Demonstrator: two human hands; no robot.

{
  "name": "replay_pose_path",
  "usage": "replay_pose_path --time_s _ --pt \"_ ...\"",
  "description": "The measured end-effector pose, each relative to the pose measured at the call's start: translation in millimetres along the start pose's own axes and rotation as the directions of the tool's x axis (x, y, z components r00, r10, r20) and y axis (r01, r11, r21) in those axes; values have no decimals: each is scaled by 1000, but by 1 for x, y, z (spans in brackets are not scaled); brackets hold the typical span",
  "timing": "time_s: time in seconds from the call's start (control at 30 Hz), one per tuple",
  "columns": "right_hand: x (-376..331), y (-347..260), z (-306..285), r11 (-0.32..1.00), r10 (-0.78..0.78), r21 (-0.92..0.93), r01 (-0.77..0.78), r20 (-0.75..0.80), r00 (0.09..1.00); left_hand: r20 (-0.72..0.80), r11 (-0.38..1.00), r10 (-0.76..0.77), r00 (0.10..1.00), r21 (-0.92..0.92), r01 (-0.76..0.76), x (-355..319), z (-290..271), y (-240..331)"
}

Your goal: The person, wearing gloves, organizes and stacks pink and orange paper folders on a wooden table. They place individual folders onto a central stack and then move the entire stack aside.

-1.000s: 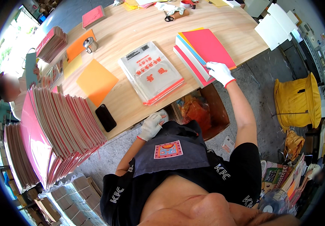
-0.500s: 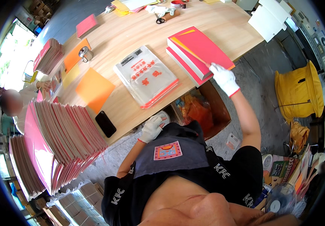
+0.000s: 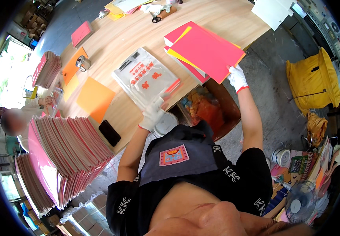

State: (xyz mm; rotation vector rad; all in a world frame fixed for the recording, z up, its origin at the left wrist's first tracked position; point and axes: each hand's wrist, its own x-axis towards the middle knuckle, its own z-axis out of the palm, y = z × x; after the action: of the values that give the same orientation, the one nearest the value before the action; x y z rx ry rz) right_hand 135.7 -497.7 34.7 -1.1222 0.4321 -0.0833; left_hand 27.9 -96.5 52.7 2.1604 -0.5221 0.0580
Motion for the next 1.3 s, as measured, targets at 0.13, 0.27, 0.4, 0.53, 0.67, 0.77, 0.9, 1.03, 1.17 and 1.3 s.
replay_pose_path --time_s 0.13,0.27,0.4,0.53,0.67,0.77,0.9,1.03,1.17,1.3 --pt "-36 -9 40 954 -250 -96 284 267 931 -295 996 -84 952 -48 73 26 -36 -11" --pt "-58 17 77 771 -351 -354 529 458 817 -538 889 -244 807 -456 -35 64 -68 -37" --pt "-60 55 86 703 -162 -495 511 588 792 -253 801 -327 910 -586 125 51 -103 -98" --pt "-69 81 108 955 -122 -165 247 540 832 -143 784 -423 895 -553 282 17 -82 -108" --pt "-65 106 110 971 -184 -60 232 431 883 -181 788 -460 869 -534 306 15 -64 -102" --pt "-59 101 96 756 -157 -494 430 502 851 -278 777 -501 819 -562 284 20 -61 -103" --pt "-100 52 78 436 -345 -562 703 617 708 -389 867 -407 827 -450 214 29 -65 -66" --pt "-120 34 67 368 -317 -662 653 571 757 -271 858 -404 873 -443 260 42 -52 -73" --pt "-109 59 44 268 -214 -771 577 537 816 -85 835 -507 858 -298 463 37 -20 -129" --pt "-133 36 25 731 -83 -566 381 481 873 -148 757 -518 842 379 532 45 -34 -53"
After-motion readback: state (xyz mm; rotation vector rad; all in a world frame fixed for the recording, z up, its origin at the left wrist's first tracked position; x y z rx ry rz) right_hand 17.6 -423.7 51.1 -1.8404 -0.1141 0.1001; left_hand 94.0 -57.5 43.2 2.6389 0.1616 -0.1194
